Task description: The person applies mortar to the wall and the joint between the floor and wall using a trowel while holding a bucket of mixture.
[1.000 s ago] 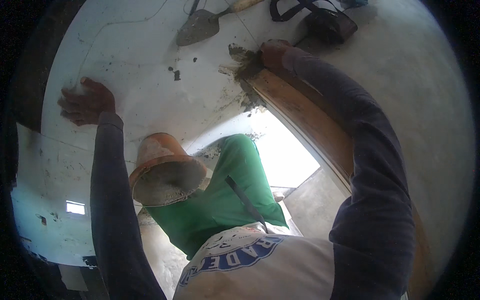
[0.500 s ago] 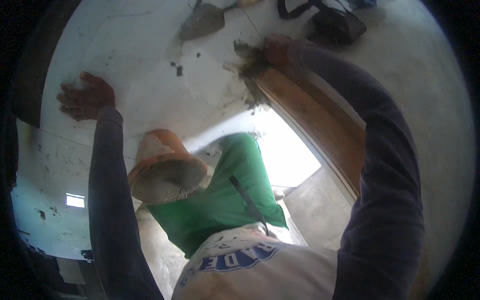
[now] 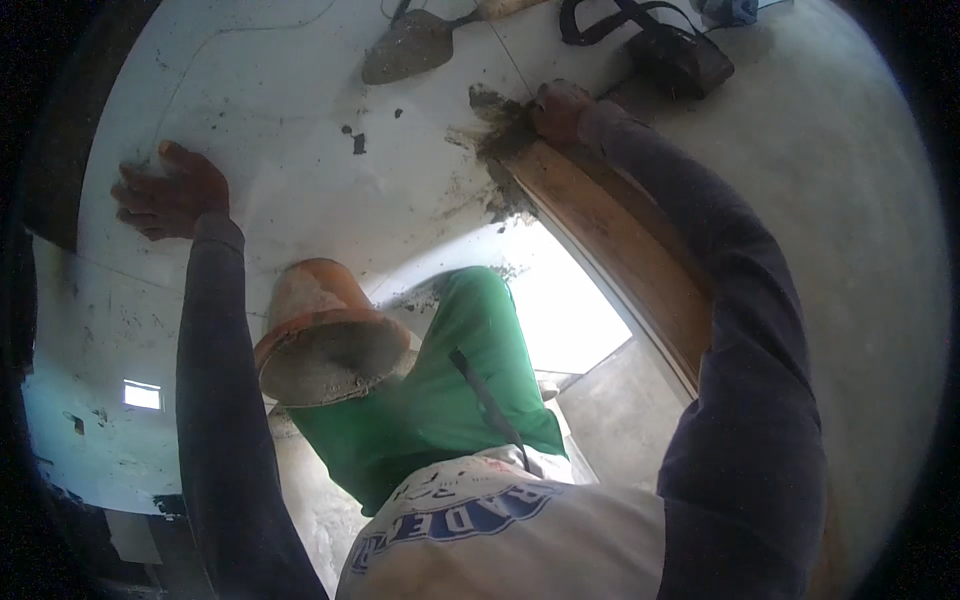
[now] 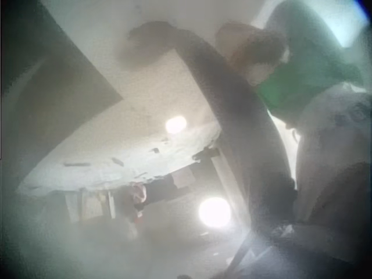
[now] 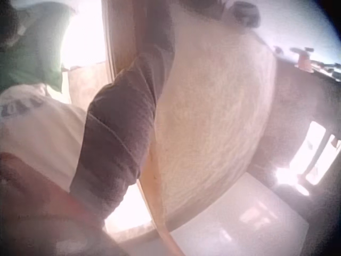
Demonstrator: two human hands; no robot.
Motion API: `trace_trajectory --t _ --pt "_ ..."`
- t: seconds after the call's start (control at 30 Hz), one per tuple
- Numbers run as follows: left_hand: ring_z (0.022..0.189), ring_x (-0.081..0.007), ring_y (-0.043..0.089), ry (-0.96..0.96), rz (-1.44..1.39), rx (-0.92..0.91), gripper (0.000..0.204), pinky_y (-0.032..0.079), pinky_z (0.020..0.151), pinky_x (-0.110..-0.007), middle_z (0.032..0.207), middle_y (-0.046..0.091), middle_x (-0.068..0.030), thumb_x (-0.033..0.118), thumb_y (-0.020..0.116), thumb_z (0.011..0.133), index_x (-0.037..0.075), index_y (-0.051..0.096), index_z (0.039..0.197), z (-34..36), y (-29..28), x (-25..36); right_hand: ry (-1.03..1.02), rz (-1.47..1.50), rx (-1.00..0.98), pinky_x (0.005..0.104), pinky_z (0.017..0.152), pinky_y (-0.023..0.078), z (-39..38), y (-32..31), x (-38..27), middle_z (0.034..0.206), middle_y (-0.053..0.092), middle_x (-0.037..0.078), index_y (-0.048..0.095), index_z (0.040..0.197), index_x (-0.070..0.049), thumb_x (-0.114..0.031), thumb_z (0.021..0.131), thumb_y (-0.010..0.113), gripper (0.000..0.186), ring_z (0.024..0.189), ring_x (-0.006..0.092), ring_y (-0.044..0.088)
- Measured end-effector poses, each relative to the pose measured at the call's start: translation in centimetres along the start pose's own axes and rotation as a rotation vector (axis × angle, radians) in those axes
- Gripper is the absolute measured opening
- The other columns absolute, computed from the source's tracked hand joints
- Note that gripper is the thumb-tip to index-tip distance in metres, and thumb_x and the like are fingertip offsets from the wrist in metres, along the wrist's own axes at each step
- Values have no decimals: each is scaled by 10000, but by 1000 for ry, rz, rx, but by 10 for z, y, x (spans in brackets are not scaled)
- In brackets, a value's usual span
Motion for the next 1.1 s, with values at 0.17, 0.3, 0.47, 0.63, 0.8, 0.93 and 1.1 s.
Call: trace_trajectory --t 0.17,0.3,0.47,0.63,0.8,0.93,1.1 --pt "1557 -524 231 7 17 43 820 255 1193 -657 1680 287 -240 694 349 1028 130 353 1625 3 -1 0 -108 -53 223 539 892 586 -2 -6 -2 934 747 258 784 905 -7 -289 921 637 318 943 488 727" --pt "1558 -517 241 -9 44 80 814 281 1189 -657 1678 297 -237 696 351 1030 140 354 1625 1 -2 -2 -242 -344 -54 525 870 603 11 19 -2 973 772 217 805 964 -38 -243 969 595 294 955 441 753" --pt "1564 -514 235 -33 21 58 828 253 1213 -659 1690 287 -239 715 337 1029 140 356 1625 -1 0 -3 -301 -365 -64 537 928 582 8 24 -10 920 747 260 777 875 3 -248 882 642 285 931 479 727" --pt "1571 -515 207 -17 9 53 859 218 1229 -640 1685 276 -233 740 302 1026 138 338 1637 1 0 -2 28 23 250 517 921 592 -2 -7 11 945 752 268 777 924 5 -262 913 624 308 947 477 731" --pt "1571 -514 195 -1 -1 54 863 221 1223 -636 1676 284 -231 749 282 1024 140 340 1634 -1 2 -3 154 324 9 507 881 603 19 1 36 980 759 254 760 903 -13 -252 944 578 303 955 426 749" --pt "1568 -514 195 4 1 62 865 218 1221 -635 1673 283 -230 757 281 1017 143 349 1622 0 4 -5 39 228 178 485 791 610 27 -12 30 833 757 172 745 874 -10 -209 961 567 281 841 328 765" --pt "1570 -511 193 5 -14 89 859 217 1222 -634 1674 285 -234 756 287 1014 150 353 1619 2 3 -4 -467 -999 -5 460 783 605 5 14 -13 1020 780 67 750 1165 -158 -309 946 716 268 1063 206 733"
Point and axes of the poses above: each hand's wrist, its own z-axis towards the middle knuckle, its own y-axis out of the palm, x = y × z, the point moved 8 cm from there along z, towards the middle knuckle
